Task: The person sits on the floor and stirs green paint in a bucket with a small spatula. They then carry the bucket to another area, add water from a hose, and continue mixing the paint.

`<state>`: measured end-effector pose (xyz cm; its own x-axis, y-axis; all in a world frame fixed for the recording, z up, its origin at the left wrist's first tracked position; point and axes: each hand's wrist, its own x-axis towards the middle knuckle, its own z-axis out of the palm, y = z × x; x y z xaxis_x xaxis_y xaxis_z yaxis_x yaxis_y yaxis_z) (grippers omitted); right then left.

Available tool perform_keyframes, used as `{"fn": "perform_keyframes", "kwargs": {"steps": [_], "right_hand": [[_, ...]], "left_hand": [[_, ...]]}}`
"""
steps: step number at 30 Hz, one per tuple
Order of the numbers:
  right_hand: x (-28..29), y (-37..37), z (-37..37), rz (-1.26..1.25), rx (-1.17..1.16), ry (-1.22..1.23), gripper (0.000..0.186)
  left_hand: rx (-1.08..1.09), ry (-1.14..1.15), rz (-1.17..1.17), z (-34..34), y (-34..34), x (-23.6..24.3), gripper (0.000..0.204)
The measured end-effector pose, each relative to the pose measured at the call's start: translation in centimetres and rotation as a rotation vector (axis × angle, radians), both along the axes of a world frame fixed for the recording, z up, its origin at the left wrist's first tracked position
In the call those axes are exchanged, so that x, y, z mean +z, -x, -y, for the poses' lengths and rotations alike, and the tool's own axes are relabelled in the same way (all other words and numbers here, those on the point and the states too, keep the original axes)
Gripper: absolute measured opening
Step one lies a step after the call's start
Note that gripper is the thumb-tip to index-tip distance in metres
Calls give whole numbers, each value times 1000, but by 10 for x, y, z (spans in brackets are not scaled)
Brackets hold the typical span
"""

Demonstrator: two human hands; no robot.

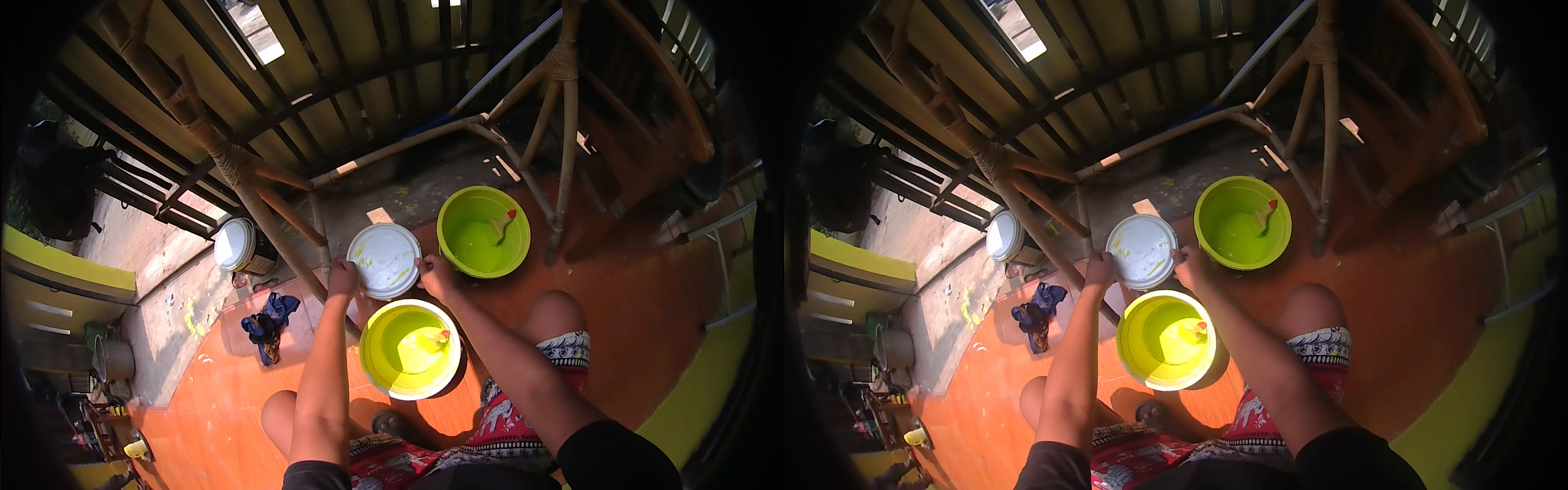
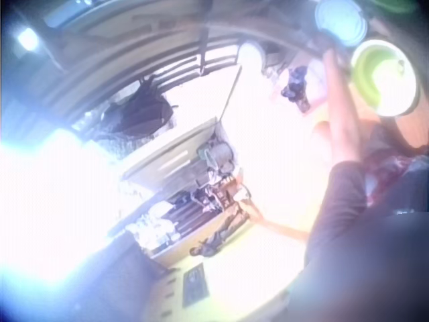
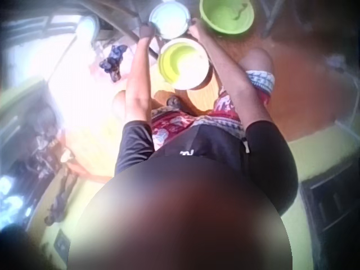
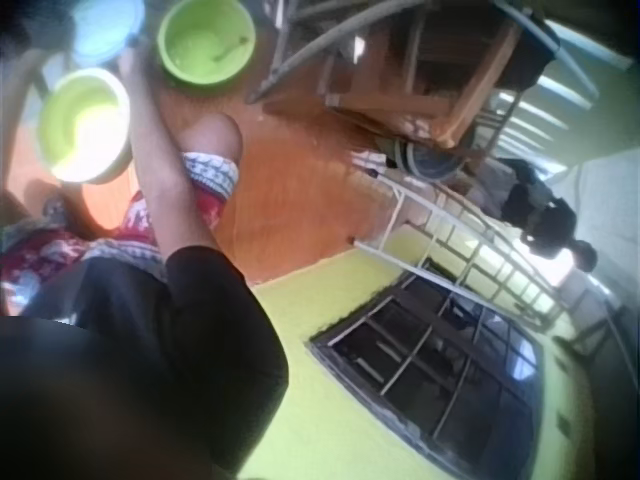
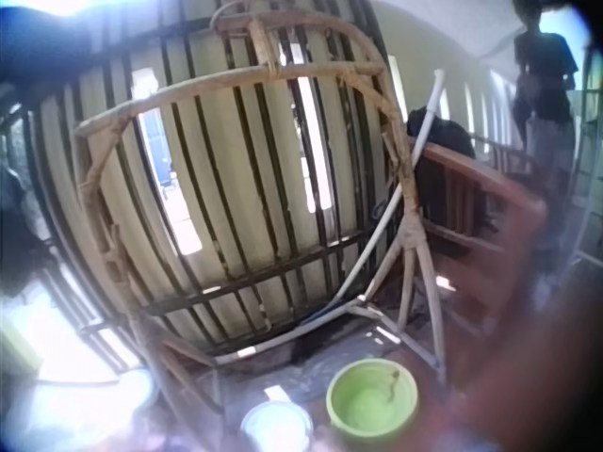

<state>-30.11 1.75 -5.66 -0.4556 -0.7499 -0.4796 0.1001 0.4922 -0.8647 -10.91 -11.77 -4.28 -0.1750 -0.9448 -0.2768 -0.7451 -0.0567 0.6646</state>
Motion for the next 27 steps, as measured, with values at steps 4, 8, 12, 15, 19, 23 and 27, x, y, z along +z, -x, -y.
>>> {"fn": "perform_keyframes", "kwargs": {"steps": [4, 8, 12, 15, 19, 23, 27], "right_hand": [[21, 6, 18, -318, 265, -229, 35], [75, -6, 38, -765, 535, -373, 78], [111, -13, 86, -825, 444, -40, 86], [99, -22, 96, -686, 551, -230, 90], [67, -28, 92, -654, 646, -375, 90], [51, -18, 99, -613, 665, -360, 91], [52, -5, 111, -480, 661, -398, 87]], "left_hand": [[-36, -33, 279, 7, 19, 25, 71], [-296, 49, 409, -7, 54, 37, 95], [-370, -133, 457, 0, 59, 44, 106], [-403, -181, 492, 5, 57, 48, 109], [-438, -183, 480, 5, 53, 41, 111], [-380, -14, 369, 11, 41, 16, 95], [-102, -105, -188, 29, -3, 0, 52]]}}
